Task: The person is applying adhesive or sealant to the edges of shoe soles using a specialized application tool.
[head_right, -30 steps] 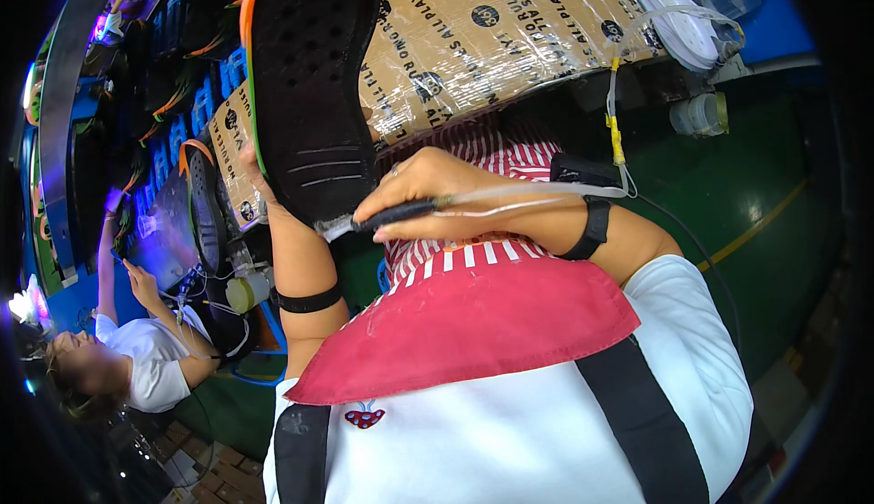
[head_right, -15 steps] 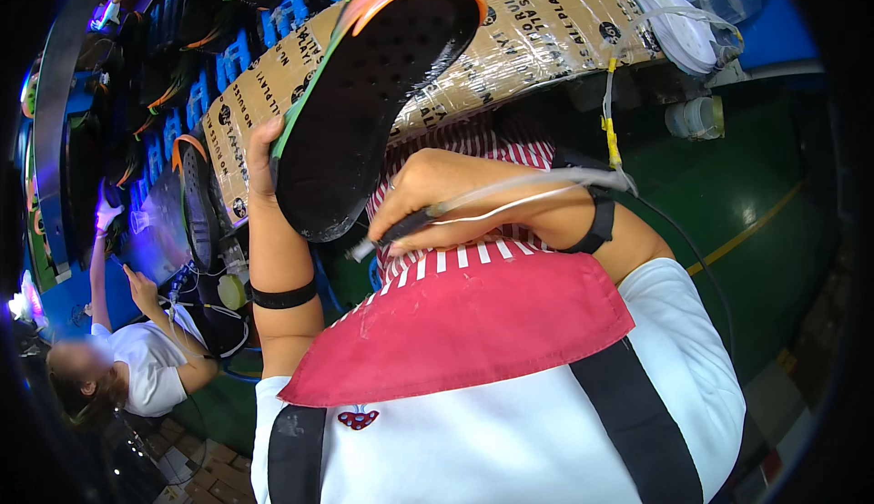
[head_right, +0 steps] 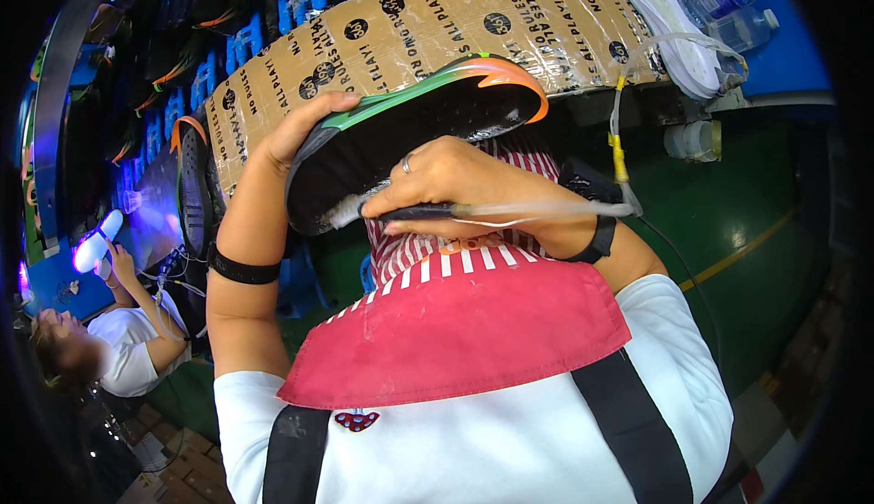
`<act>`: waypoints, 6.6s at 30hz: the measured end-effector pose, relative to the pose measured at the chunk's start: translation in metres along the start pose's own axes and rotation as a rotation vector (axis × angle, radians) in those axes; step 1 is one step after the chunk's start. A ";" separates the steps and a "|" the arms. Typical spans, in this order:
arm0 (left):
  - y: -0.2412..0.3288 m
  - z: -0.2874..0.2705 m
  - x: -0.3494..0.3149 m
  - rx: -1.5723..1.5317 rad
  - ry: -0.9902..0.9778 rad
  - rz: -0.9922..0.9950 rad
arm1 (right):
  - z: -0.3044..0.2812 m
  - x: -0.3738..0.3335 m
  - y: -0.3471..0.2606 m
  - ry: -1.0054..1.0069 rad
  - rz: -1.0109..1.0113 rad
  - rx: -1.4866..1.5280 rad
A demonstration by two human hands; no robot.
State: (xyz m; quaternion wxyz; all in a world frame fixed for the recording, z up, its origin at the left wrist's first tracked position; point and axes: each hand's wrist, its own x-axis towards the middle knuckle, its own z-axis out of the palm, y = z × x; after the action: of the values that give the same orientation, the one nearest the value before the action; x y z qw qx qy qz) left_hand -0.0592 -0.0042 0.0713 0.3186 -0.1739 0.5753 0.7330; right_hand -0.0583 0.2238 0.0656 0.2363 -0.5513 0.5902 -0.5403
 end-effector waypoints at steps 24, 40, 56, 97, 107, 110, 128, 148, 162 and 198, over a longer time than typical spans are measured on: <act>0.007 -0.008 -0.024 0.042 0.195 0.001 | -0.001 -0.016 0.004 0.077 -0.111 -0.483; -0.030 0.004 -0.003 -0.388 0.051 0.142 | -0.022 -0.017 0.028 0.699 0.335 0.162; -0.030 0.021 -0.009 -0.630 0.121 0.314 | -0.025 -0.008 0.005 0.740 -0.043 -0.255; 0.241 0.060 -0.098 -0.188 0.915 1.786 | -0.075 -0.073 0.023 1.130 0.279 0.189; 0.359 -0.013 0.011 1.040 1.497 1.095 | -0.069 -0.081 0.014 1.117 0.294 0.197; 0.362 -0.048 -0.008 1.071 1.846 1.037 | -0.068 -0.086 0.019 1.133 0.280 0.219; 0.399 -0.161 -0.066 1.295 1.735 0.417 | -0.069 -0.075 0.011 1.084 0.389 0.191; 0.247 -0.016 -0.134 -0.399 1.533 2.160 | -0.056 -0.065 0.018 0.973 0.342 0.384; 0.142 -0.024 -0.014 -0.442 -0.434 1.237 | -0.051 -0.075 0.001 0.970 0.245 0.394; -0.094 0.055 0.036 -0.751 -0.172 0.549 | -0.040 0.014 -0.035 0.537 -0.205 -0.457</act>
State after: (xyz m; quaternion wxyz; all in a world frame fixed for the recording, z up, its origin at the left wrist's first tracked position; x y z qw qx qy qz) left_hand -0.0170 0.0704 -0.0044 0.0749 -0.0572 0.2665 0.9592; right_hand -0.0835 0.2328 0.1136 -0.1114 -0.4846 0.6784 -0.5408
